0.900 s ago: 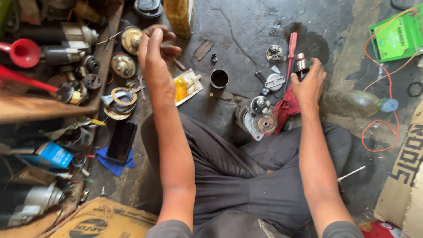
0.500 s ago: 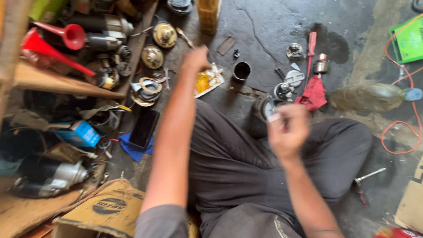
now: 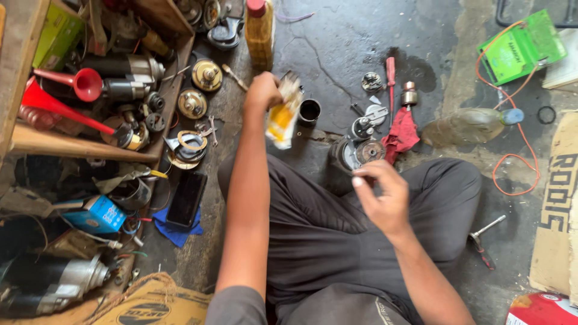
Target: The person sits on the floor and disassembles a small electric motor, removes the end cap, applies grease to the shaft, and wipes the components with a red cloth. The person uses a screwdriver to loosen screws and a hammer to tap parts into place.
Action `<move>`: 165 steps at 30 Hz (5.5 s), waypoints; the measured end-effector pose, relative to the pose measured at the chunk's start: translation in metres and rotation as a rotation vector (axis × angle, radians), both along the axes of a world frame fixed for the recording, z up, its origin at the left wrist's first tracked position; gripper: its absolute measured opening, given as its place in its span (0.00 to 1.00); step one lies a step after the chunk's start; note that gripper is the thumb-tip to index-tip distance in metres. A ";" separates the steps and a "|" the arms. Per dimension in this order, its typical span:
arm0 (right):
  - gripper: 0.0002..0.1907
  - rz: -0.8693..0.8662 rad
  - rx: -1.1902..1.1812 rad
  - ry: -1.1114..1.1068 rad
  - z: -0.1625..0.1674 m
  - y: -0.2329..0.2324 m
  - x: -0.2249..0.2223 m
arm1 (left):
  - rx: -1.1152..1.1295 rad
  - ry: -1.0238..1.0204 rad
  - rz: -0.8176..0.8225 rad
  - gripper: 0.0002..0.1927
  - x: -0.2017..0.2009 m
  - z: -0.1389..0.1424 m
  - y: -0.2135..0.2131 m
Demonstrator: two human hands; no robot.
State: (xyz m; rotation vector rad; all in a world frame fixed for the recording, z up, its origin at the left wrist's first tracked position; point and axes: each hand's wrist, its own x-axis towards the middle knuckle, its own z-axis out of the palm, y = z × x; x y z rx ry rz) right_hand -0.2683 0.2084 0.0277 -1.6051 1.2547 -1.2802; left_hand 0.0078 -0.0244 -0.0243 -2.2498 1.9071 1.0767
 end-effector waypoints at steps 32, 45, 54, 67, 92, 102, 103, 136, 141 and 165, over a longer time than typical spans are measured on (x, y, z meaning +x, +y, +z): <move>0.24 -0.143 -0.109 -0.091 0.044 -0.040 -0.065 | 0.144 1.566 0.070 0.13 -0.183 0.037 0.114; 0.19 -0.264 -0.208 0.321 0.057 -0.045 -0.055 | 0.087 1.504 0.042 0.14 -0.177 0.042 0.113; 0.15 -0.091 -0.160 -0.202 0.058 -0.040 -0.059 | 0.066 1.436 0.113 0.12 -0.174 0.059 0.114; 0.25 -0.069 0.154 -0.140 -0.131 -0.137 -0.109 | -0.435 0.733 0.355 0.18 0.038 0.031 0.034; 0.52 -0.209 0.228 -0.240 -0.102 -0.144 -0.089 | -0.465 0.793 0.098 0.21 -0.095 0.025 0.048; 0.41 0.382 0.424 -1.246 -0.004 -0.069 -0.088 | -0.741 1.016 -0.514 0.50 -0.171 0.096 0.122; 0.40 0.397 0.435 -1.281 -0.006 -0.067 -0.084 | -0.716 1.059 -0.492 0.48 -0.173 0.095 0.124; 0.40 -0.145 -0.225 0.427 0.024 -0.046 -0.079 | -0.792 0.836 -0.384 0.43 -0.169 0.095 0.119; 0.39 -0.147 -0.235 0.450 0.027 -0.047 -0.079 | -0.807 0.836 -0.392 0.44 -0.167 0.096 0.119; 0.34 -0.272 -0.366 0.680 0.035 -0.039 -0.082 | -0.808 0.794 -0.417 0.44 -0.165 0.079 0.121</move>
